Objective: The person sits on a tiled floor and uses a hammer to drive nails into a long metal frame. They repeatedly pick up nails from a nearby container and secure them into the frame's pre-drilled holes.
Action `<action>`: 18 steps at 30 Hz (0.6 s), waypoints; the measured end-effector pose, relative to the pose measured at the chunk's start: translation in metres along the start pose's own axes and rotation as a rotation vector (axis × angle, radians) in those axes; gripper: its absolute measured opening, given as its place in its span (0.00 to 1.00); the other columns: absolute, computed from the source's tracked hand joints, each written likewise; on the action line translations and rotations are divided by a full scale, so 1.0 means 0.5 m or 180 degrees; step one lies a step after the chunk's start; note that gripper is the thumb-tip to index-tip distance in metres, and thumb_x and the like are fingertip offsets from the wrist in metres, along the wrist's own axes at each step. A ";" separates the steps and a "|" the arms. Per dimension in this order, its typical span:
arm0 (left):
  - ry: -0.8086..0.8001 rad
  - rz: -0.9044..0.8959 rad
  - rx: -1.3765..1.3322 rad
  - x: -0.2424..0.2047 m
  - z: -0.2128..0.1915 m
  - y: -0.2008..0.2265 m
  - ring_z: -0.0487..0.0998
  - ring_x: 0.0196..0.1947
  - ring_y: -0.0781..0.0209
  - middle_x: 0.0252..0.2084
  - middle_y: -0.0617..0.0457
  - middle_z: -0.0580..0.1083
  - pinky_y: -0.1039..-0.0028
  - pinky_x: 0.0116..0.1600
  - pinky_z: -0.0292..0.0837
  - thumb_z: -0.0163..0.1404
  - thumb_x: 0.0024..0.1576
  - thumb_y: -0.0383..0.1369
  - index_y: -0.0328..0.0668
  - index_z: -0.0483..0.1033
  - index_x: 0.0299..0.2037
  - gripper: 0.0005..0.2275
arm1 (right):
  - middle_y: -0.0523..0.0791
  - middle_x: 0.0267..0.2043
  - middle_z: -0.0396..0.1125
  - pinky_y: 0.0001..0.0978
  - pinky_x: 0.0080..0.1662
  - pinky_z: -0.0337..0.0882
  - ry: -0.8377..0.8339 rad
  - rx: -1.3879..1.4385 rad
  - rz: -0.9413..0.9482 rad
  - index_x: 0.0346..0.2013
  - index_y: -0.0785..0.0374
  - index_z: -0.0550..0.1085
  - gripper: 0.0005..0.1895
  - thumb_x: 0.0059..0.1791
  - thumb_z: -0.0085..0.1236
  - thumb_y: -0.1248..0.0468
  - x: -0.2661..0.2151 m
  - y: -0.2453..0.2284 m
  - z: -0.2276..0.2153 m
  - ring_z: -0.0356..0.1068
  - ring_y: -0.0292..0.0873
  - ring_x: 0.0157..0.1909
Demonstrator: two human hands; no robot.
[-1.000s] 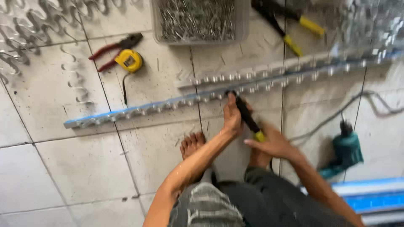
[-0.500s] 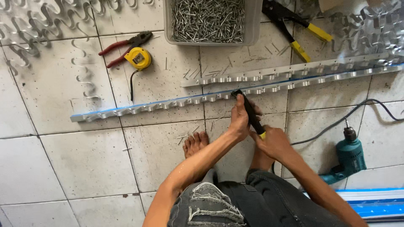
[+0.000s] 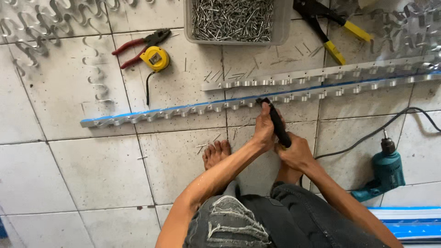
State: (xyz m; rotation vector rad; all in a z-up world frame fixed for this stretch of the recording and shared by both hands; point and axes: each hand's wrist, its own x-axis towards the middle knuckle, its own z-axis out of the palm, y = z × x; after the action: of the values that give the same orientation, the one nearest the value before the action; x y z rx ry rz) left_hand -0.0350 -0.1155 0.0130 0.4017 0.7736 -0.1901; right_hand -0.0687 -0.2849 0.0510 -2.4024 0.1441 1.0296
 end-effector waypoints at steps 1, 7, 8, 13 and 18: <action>-0.0799 0.0047 -0.0599 0.032 -0.056 -0.044 0.87 0.41 0.56 0.42 0.48 0.84 0.67 0.47 0.87 0.48 0.87 0.62 0.48 0.81 0.49 0.27 | 0.54 0.35 0.83 0.55 0.47 0.86 0.0016 0.0050 -0.0040 0.44 0.59 0.84 0.16 0.48 0.76 0.53 0.010 0.029 0.020 0.89 0.62 0.43; 0.0511 -0.0999 0.0783 -0.091 0.151 0.203 0.63 0.91 0.17 0.92 0.21 0.61 0.29 0.93 0.58 0.26 0.68 0.85 0.30 0.55 0.94 0.63 | 0.48 0.14 0.66 0.38 0.26 0.66 0.1170 0.0635 -0.0434 0.19 0.55 0.73 0.21 0.50 0.78 0.60 -0.006 0.008 0.059 0.68 0.46 0.18; 0.0355 -0.0819 0.0344 -0.053 0.091 0.161 0.68 0.88 0.17 0.89 0.22 0.65 0.28 0.89 0.68 0.31 0.72 0.84 0.30 0.61 0.92 0.59 | 0.55 0.16 0.70 0.43 0.26 0.68 0.1345 0.0657 -0.0770 0.20 0.60 0.76 0.23 0.50 0.84 0.62 -0.004 0.000 0.047 0.72 0.53 0.19; -0.1166 -0.0417 0.0636 -0.036 0.015 0.095 0.89 0.69 0.33 0.68 0.32 0.85 0.44 0.68 0.91 0.26 0.73 0.85 0.34 0.80 0.79 0.57 | 0.50 0.20 0.75 0.45 0.32 0.75 0.0980 0.0457 -0.0673 0.28 0.55 0.80 0.17 0.56 0.76 0.55 -0.042 -0.119 -0.019 0.79 0.53 0.27; -0.1578 -0.0049 0.1020 -0.012 0.034 0.257 0.96 0.41 0.42 0.42 0.30 0.90 0.56 0.46 0.97 0.64 0.80 0.51 0.27 0.88 0.61 0.25 | 0.68 0.27 0.80 0.69 0.41 0.73 -0.0321 -0.0092 -0.0354 0.21 0.77 0.84 0.44 0.60 0.69 0.36 -0.077 -0.332 -0.209 0.80 0.77 0.31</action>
State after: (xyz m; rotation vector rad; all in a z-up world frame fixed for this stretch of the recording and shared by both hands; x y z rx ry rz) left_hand 0.0116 -0.0060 0.0645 0.6220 0.2556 -0.4133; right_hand 0.0198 -0.1981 0.2080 -2.3494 -0.0398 1.1047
